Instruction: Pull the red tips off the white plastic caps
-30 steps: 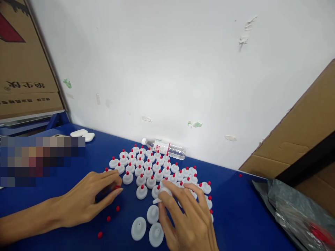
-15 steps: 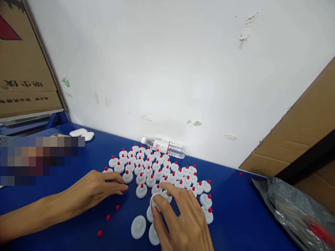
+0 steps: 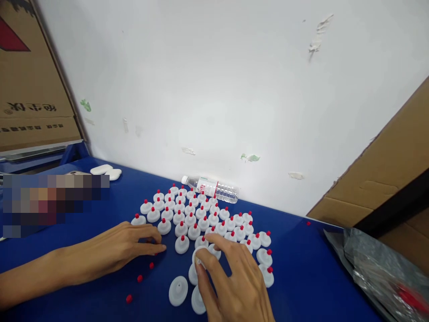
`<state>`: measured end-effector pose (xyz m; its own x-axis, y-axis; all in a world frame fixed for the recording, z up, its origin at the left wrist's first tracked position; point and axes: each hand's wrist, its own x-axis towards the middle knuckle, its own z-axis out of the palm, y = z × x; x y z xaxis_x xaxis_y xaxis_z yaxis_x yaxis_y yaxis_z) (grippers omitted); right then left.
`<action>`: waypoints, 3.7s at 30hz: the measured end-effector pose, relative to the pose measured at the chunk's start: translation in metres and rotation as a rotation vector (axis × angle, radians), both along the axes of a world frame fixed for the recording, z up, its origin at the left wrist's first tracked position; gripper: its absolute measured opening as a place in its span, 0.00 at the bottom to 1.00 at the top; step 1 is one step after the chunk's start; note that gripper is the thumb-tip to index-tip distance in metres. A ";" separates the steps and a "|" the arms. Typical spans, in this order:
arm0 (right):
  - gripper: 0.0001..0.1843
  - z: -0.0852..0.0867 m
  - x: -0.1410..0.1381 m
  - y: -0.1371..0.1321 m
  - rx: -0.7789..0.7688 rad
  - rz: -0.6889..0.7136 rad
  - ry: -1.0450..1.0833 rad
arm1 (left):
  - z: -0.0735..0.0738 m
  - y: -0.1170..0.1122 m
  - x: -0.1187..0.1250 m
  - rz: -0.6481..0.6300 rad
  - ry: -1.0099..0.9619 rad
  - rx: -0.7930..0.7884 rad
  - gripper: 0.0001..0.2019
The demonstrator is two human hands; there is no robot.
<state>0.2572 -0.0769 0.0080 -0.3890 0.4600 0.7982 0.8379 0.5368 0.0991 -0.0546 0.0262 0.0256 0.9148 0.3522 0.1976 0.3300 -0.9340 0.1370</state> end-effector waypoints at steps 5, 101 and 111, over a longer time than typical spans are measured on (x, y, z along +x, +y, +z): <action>0.09 0.002 0.000 0.000 -0.006 0.024 0.014 | 0.003 -0.001 0.002 0.009 0.018 0.012 0.34; 0.13 0.013 -0.009 -0.001 -0.041 0.177 -0.049 | -0.010 0.002 0.001 0.416 -0.305 0.298 0.16; 0.19 -0.011 -0.048 -0.008 0.073 0.110 0.151 | -0.006 -0.040 0.006 -0.144 -0.385 0.175 0.08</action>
